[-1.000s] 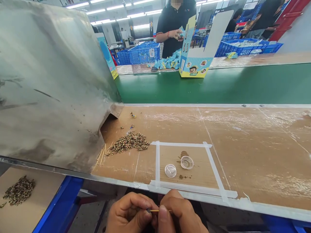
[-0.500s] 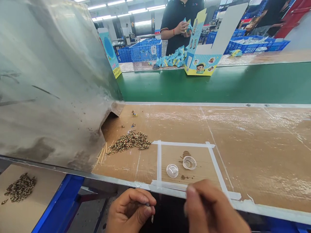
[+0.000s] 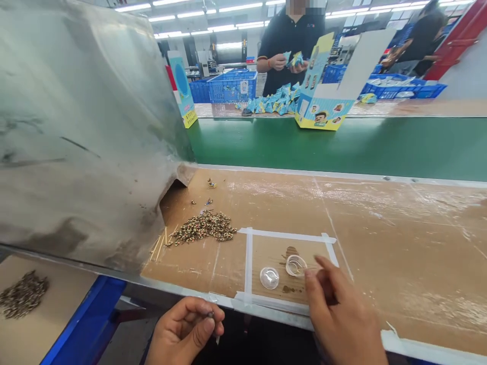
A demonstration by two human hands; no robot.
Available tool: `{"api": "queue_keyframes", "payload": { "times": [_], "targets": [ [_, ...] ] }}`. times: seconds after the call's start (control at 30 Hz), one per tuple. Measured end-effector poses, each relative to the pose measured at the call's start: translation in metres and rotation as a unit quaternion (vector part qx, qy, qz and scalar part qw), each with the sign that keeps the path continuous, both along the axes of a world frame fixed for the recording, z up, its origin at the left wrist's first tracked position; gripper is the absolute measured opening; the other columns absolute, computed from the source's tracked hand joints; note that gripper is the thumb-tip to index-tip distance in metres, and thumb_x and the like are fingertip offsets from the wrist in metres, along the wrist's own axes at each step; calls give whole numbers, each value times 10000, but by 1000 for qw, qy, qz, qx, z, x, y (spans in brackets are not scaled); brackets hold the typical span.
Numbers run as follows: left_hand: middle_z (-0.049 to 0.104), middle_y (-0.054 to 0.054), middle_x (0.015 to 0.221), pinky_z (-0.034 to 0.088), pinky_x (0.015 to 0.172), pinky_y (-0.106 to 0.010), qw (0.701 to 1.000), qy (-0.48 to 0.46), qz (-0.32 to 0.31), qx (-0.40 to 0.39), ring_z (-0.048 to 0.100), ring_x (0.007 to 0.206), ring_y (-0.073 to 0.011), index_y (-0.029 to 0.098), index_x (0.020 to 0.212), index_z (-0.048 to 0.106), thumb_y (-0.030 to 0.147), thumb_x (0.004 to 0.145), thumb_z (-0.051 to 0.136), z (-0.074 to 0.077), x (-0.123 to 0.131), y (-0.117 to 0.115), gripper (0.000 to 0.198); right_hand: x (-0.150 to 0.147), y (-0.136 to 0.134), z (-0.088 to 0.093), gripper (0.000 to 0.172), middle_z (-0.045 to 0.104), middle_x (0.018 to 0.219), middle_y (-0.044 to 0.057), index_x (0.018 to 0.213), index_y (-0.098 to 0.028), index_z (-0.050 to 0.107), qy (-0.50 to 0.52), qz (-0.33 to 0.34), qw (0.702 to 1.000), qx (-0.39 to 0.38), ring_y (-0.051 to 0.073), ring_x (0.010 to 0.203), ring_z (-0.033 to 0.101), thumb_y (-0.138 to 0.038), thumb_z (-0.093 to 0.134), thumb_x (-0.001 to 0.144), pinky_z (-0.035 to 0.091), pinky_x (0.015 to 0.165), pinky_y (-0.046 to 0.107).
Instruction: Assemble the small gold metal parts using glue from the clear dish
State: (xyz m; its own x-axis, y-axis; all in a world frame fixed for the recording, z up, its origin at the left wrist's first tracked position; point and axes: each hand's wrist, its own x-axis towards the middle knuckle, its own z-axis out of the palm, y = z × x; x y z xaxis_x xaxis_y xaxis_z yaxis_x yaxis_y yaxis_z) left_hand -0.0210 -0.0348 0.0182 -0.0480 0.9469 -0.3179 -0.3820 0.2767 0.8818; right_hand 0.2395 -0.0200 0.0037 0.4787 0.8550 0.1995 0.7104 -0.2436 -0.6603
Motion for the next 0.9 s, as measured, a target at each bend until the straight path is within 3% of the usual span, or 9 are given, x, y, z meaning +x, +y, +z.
{"api": "queue_keyframes", "payload": {
  "times": [0.07, 0.1, 0.13, 0.2, 0.27, 0.3, 0.43, 0.57, 0.9],
  "targets": [
    [802, -49, 751, 575, 640, -202, 1000, 2, 11, 5, 724, 621, -133, 163, 744, 783, 453, 645, 1010, -1, -7, 0, 381, -5, -7, 5, 569, 748, 835, 66, 1230, -202, 693, -27, -44, 999, -4, 322, 684, 747, -632, 563, 882, 531, 614, 411],
    [797, -47, 756, 573, 633, -204, 1000, 6, 18, 8, 720, 623, -133, 163, 752, 783, 452, 653, 1005, -3, -11, 0, 378, -11, -10, 8, 513, 746, 835, 63, 1195, -219, 691, -37, -49, 998, 8, 314, 673, 746, -623, 582, 899, 530, 603, 403],
    [793, -45, 762, 571, 625, -204, 1000, 12, 26, 11, 716, 624, -134, 164, 758, 781, 451, 662, 1000, -4, -14, 0, 374, -22, -11, 11, 417, 747, 833, 59, 1126, -237, 693, -41, -34, 998, 31, 299, 671, 747, -592, 593, 930, 532, 603, 387],
    [787, -39, 780, 567, 617, -200, 998, 24, 49, 23, 706, 630, -132, 170, 770, 772, 441, 677, 994, -6, -21, 1, 362, -52, -9, 14, 255, 738, 791, 38, 969, -259, 669, -28, 64, 995, 69, 246, 659, 732, -485, 562, 1018, 539, 624, 338],
    [779, -28, 812, 568, 627, -196, 996, 34, 71, 39, 693, 641, -123, 179, 778, 763, 423, 685, 992, -7, -27, 1, 347, -90, 7, 12, 289, 739, 812, 34, 949, -250, 649, -16, 217, 975, 50, 213, 679, 717, -384, 439, 1094, 528, 646, 302],
    [772, -21, 826, 568, 634, -193, 995, 36, 80, 47, 686, 645, -118, 184, 779, 760, 414, 689, 991, -7, -29, 2, 338, -108, 19, 10, 293, 742, 826, 31, 921, -247, 652, -25, 242, 969, 33, 211, 703, 719, -339, 432, 1092, 522, 666, 301],
    [742, 1, 815, 555, 636, -180, 992, 29, 104, 73, 669, 634, -101, 190, 774, 762, 377, 688, 995, -3, -39, 1, 311, -155, 72, 2, 184, 774, 1031, 117, 1116, -174, 710, -75, 223, 970, -65, 289, 784, 751, -148, 544, 1043, 445, 622, 334],
    [750, -14, 799, 551, 631, -178, 990, 23, 119, 72, 673, 633, -104, 177, 785, 778, 375, 693, 995, 1, -47, -4, 308, -164, 94, 4, 126, 763, 1095, 147, 1097, -145, 727, -110, 216, 961, -130, 332, 865, 754, -183, 619, 1045, 408, 622, 339],
    [789, -18, 809, 554, 657, -173, 993, -12, 88, 80, 698, 627, -95, 184, 809, 794, 361, 746, 970, 5, -49, -4, 257, -159, 84, 5, 170, 767, 1122, 101, 1164, -187, 706, -123, 224, 957, -137, 291, 948, 736, -215, 549, 1104, 407, 684, 331]
  ]
}}
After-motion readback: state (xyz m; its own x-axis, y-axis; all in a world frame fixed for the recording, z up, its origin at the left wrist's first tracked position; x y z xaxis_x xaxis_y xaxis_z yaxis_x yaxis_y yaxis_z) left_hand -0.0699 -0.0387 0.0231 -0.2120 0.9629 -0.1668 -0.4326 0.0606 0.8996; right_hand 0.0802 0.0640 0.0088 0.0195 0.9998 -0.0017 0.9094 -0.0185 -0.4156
